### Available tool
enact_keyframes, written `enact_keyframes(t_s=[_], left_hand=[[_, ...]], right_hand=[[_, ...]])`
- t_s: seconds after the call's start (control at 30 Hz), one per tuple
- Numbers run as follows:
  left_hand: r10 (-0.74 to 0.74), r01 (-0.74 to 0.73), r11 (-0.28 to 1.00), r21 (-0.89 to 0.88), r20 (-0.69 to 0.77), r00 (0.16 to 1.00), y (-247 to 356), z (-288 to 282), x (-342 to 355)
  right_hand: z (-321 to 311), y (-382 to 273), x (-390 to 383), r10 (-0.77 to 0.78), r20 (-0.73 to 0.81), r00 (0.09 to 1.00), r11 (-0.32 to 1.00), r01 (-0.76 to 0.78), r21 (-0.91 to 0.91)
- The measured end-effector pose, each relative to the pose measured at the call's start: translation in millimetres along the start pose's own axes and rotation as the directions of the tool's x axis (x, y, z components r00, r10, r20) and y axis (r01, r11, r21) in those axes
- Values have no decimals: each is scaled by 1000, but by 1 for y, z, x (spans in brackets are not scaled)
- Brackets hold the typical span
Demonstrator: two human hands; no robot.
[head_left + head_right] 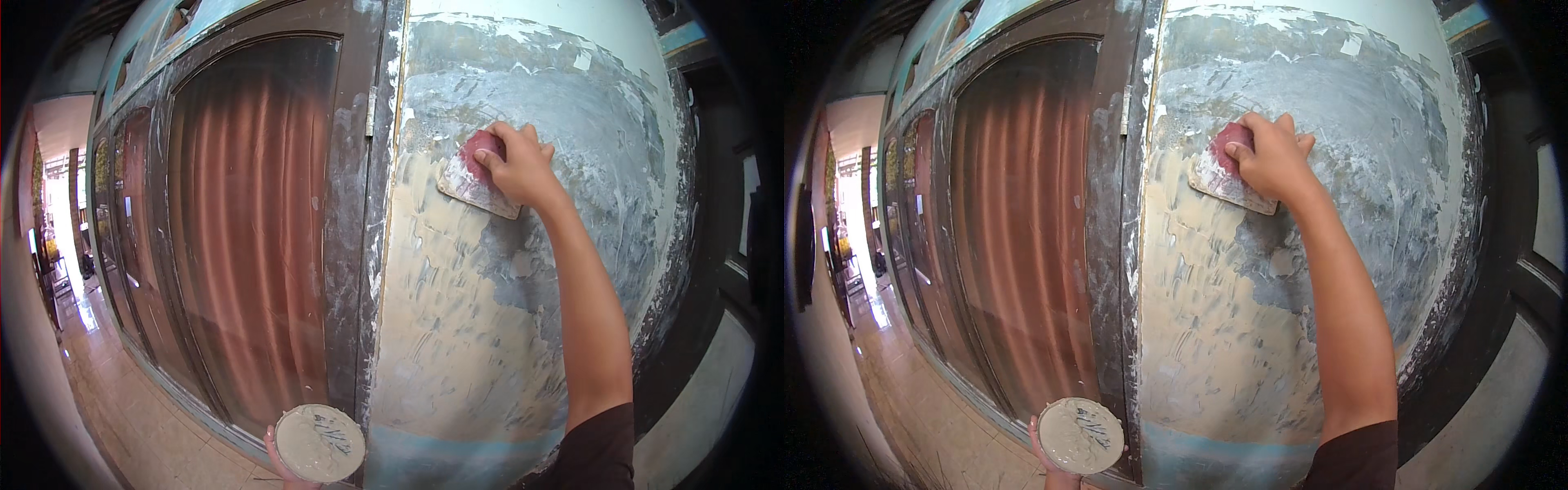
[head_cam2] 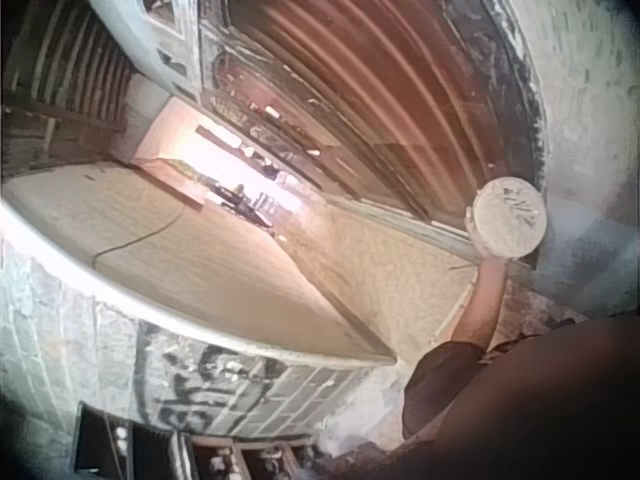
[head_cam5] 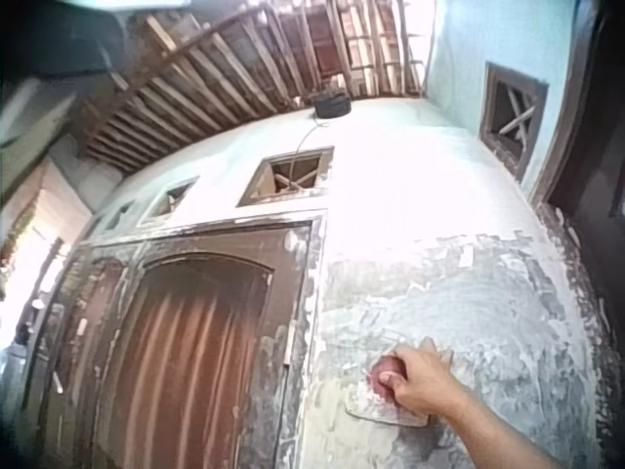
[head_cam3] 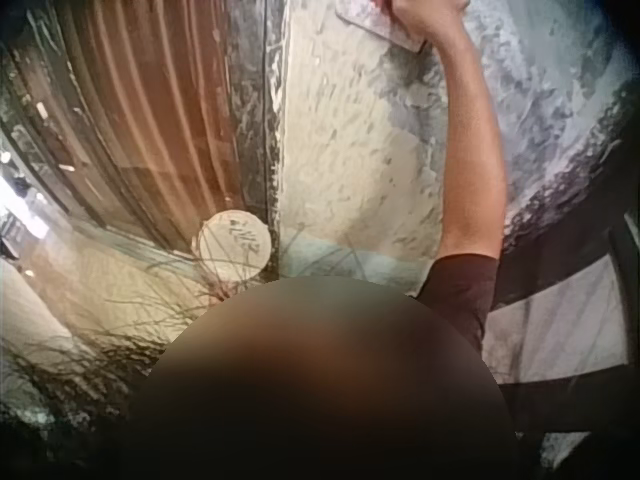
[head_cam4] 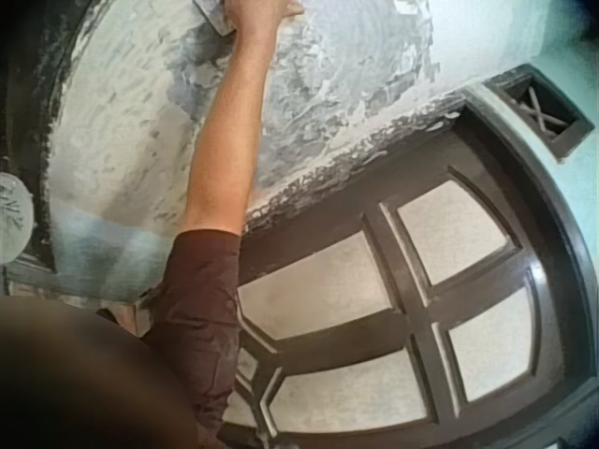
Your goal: The person applies plaster mix from a container onto a damaged wall using a putty knife, smoothing out the surface.
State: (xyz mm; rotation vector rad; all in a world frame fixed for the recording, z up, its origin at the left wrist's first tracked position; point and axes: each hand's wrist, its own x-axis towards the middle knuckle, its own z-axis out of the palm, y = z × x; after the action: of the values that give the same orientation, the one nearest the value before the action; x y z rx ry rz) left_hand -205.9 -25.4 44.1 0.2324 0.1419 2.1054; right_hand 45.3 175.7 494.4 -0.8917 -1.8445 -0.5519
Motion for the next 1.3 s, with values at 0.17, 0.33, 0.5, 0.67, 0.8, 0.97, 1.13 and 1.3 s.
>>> enact_keyframes(t_s=[0.17,0.33,0.5,0.67,0.8,0.97,1.13,1.3], left_hand=[[-36,26,986,168,57,998,-1,0,-1],[50,-50,999,16,-4,999,3,-14,1],[52,-53,996,75,15,999,1,-8,-2],[88,-89,991,102,14,996,2,-28,7],[44,-44,997,57,-6,999,7,-28,5],[34,-36,996,88,16,999,9,-13,-3],[42,-43,999,28,33,999,15,-16,-3],[107,-108,991,86,7,994,13,-12,-3]], right_hand=[[2,9,13,86,-160,983,994,-74,77],[-1,7,5,95,-75,993,992,-88,86],[2,0,-6,-22,1,1000,999,22,-35],[1,12,11,98,-151,984,979,-68,194],[11,6,-3,-42,-59,997,999,43,6],[2,-3,0,10,-46,999,1000,-11,-10],[2,-4,10,127,-103,987,988,-116,103],[10,-6,7,63,-65,996,997,-65,-36]])
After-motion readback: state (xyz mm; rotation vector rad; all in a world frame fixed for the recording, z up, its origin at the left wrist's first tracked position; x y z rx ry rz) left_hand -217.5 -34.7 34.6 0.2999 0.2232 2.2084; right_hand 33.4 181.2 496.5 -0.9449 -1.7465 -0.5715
